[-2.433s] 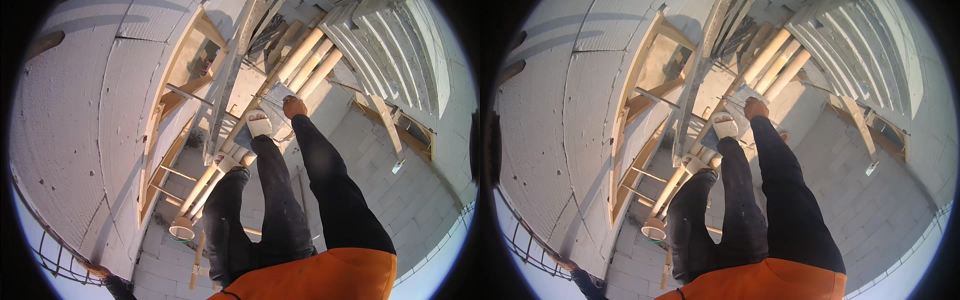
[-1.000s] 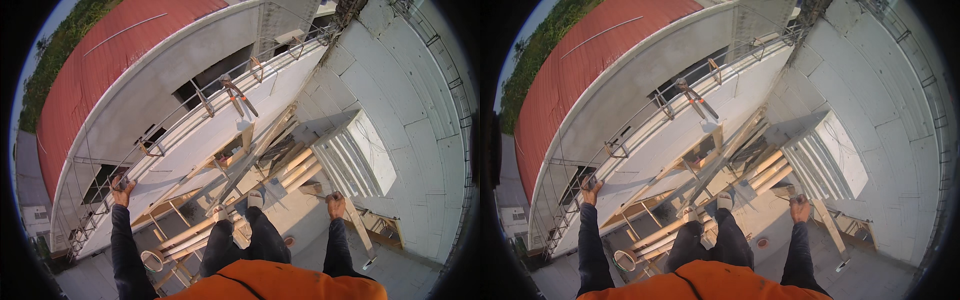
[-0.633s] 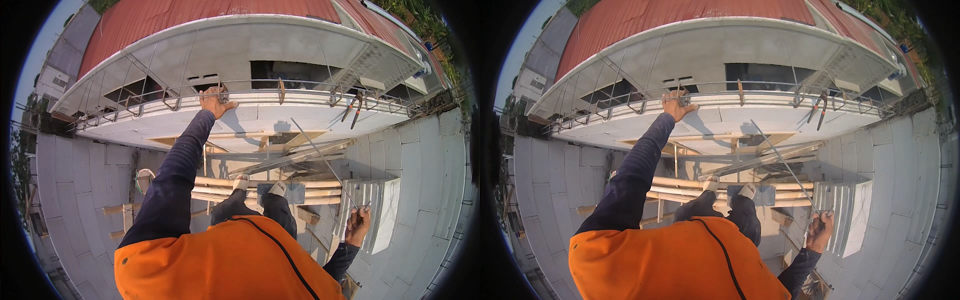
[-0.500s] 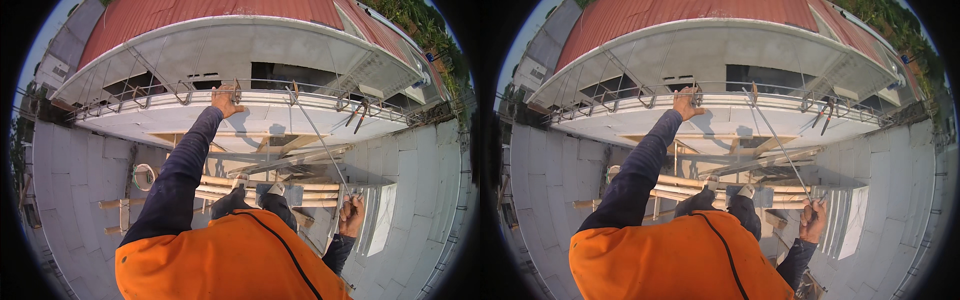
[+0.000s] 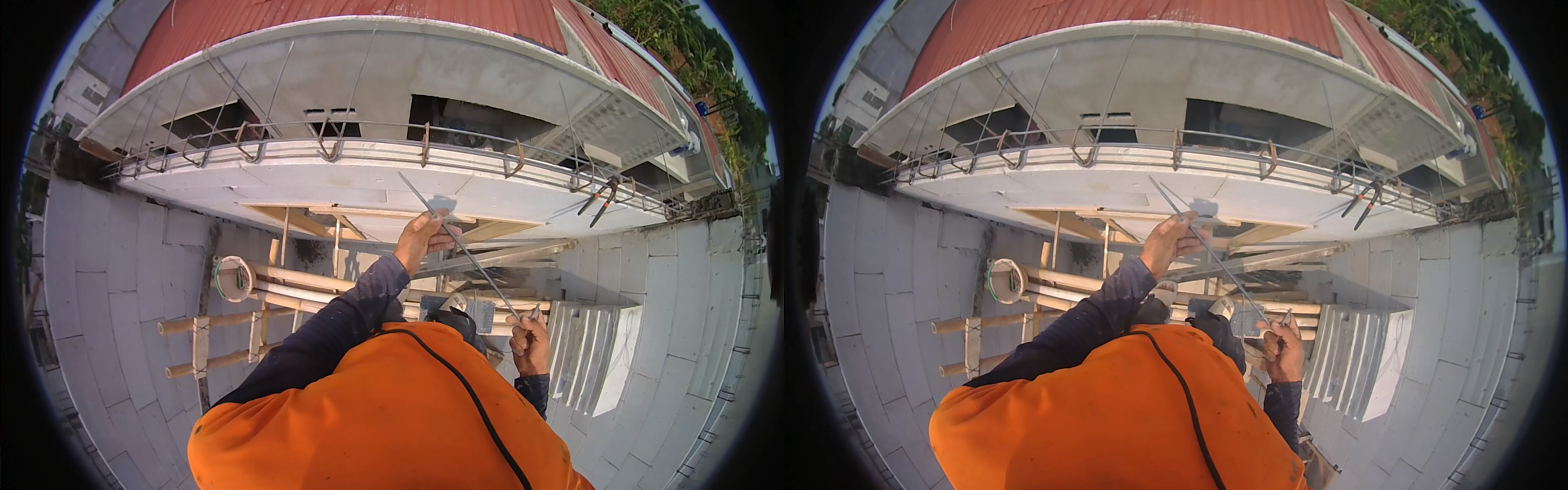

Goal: The person uses pliers and wire to tie metal reinforcement bars together while working on a construction site scaffolding.

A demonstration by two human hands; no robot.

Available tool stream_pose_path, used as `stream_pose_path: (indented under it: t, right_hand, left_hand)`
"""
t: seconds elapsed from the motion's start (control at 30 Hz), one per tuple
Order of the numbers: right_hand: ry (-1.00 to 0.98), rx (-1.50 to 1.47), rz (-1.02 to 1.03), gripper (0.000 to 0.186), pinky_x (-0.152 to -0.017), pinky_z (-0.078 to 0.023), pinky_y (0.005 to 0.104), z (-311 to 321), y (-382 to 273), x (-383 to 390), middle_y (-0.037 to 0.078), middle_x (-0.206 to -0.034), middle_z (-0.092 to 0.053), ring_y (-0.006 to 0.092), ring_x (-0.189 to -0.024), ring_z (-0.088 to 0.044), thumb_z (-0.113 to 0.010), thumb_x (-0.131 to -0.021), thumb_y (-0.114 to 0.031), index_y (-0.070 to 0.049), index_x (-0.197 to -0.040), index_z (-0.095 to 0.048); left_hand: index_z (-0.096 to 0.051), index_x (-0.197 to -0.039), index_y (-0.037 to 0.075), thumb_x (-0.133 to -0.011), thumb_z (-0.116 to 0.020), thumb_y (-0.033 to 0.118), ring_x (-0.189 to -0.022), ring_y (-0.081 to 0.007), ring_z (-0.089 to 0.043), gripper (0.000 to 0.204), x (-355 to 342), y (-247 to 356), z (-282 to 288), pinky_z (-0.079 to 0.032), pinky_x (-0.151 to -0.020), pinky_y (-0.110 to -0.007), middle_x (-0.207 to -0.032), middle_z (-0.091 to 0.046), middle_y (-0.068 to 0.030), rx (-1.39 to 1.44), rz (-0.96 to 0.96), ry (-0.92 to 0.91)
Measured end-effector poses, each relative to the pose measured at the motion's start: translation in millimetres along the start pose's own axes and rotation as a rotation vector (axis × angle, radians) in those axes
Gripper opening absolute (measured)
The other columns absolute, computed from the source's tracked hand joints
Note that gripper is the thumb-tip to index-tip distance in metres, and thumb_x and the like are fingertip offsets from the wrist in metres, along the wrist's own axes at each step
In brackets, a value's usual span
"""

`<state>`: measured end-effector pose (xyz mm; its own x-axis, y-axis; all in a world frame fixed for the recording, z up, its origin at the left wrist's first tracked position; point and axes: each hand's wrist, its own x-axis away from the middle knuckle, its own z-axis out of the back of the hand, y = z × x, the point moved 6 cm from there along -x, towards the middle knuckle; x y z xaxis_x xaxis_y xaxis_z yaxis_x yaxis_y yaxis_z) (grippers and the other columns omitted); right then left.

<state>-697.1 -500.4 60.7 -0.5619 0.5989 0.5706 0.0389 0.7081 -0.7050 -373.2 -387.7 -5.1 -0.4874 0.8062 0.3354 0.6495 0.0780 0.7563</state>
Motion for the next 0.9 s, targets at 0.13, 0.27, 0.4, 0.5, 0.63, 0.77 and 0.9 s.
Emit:
stream_pose_path:
  t: [0.13,0.27,0.4,0.5,0.63,0.77,0.9]
  right_hand:
    - [-0.111,0.300,-0.046,0.004,-0.040,-0.027,0.0196,-22,12,-8,0.018,-0.091,-0.077,0.0014,-0.045,-0.032,-0.065,-0.095,-0.006,-0.008,-0.096,-0.061]
    - [-0.240,0.501,-0.124,0.009,-0.046,-0.028,0.0213,-65,21,-18,0.010,-0.096,-0.078,0.0010,-0.049,-0.035,-0.069,-0.099,-0.014,-0.005,-0.100,-0.069]
    - [-0.388,0.526,-0.093,0.013,-0.045,-0.032,0.0193,-126,35,-51,0.010,-0.101,-0.078,0.0001,-0.049,-0.039,-0.067,-0.103,-0.017,-0.004,-0.103,-0.068]
    - [-0.351,0.313,-0.174,0.022,-0.038,-0.029,0.0181,-149,63,-85,0.014,-0.111,-0.076,0.0006,-0.043,-0.031,-0.066,-0.105,-0.021,-0.004,-0.118,-0.062]
    - [-0.346,0.196,-0.160,0.020,-0.037,-0.030,0.0178,-202,79,-122,0.013,-0.117,-0.075,0.0005,-0.044,-0.032,-0.065,-0.106,-0.022,-0.006,-0.118,-0.060]
    - [-0.321,0.147,-0.145,0.018,-0.036,-0.028,0.0192,-223,91,-162,0.009,-0.113,-0.076,0.0006,-0.045,-0.032,-0.068,-0.104,-0.025,-0.009,-0.111,-0.061]
    - [-0.216,0.150,-0.152,0.016,-0.035,-0.026,0.0204,-232,101,-187,0.002,-0.099,-0.073,0.0007,-0.045,-0.032,-0.070,-0.103,-0.025,-0.012,-0.107,-0.061]
  left_hand:
    - [-0.050,-0.147,0.003,-0.111,-0.053,0.034,-0.084,-0.0195,-0.075,0.047,-12,15,15,-0.062,-0.075,-0.031,-0.105,-0.075,-0.0158,-0.089,-0.058,0.016]
    - [-0.049,-0.147,-0.001,-0.110,-0.052,0.030,-0.086,-0.0196,-0.074,0.049,-33,50,34,-0.062,-0.074,-0.032,-0.103,-0.074,-0.0137,-0.196,-0.035,0.072]
    - [-0.045,-0.153,-0.002,-0.109,-0.054,0.027,-0.077,-0.0162,-0.070,0.053,-43,77,44,-0.060,-0.072,-0.029,-0.102,-0.074,-0.0126,-0.240,-0.090,0.114]
    - [-0.043,-0.154,-0.002,-0.107,-0.055,0.021,-0.073,-0.0133,-0.067,0.054,-40,72,37,-0.056,-0.067,-0.026,-0.100,-0.074,-0.0111,-0.316,-0.083,0.019]
    - [-0.044,-0.154,-0.002,-0.103,-0.057,0.013,-0.070,-0.0101,-0.062,0.055,-30,54,45,-0.052,-0.063,-0.024,-0.097,-0.074,-0.0083,-0.327,-0.086,-0.037]
    - [-0.048,-0.152,-0.002,-0.100,-0.060,0.012,-0.065,-0.0086,-0.060,0.055,-45,76,53,-0.051,-0.060,-0.024,-0.094,-0.074,-0.0061,-0.462,-0.064,0.007]
    - [-0.055,-0.145,-0.003,-0.098,-0.062,0.013,-0.065,-0.0086,-0.060,0.050,-71,92,66,-0.053,-0.060,-0.027,-0.093,-0.074,-0.0053,-0.627,-0.053,0.038]
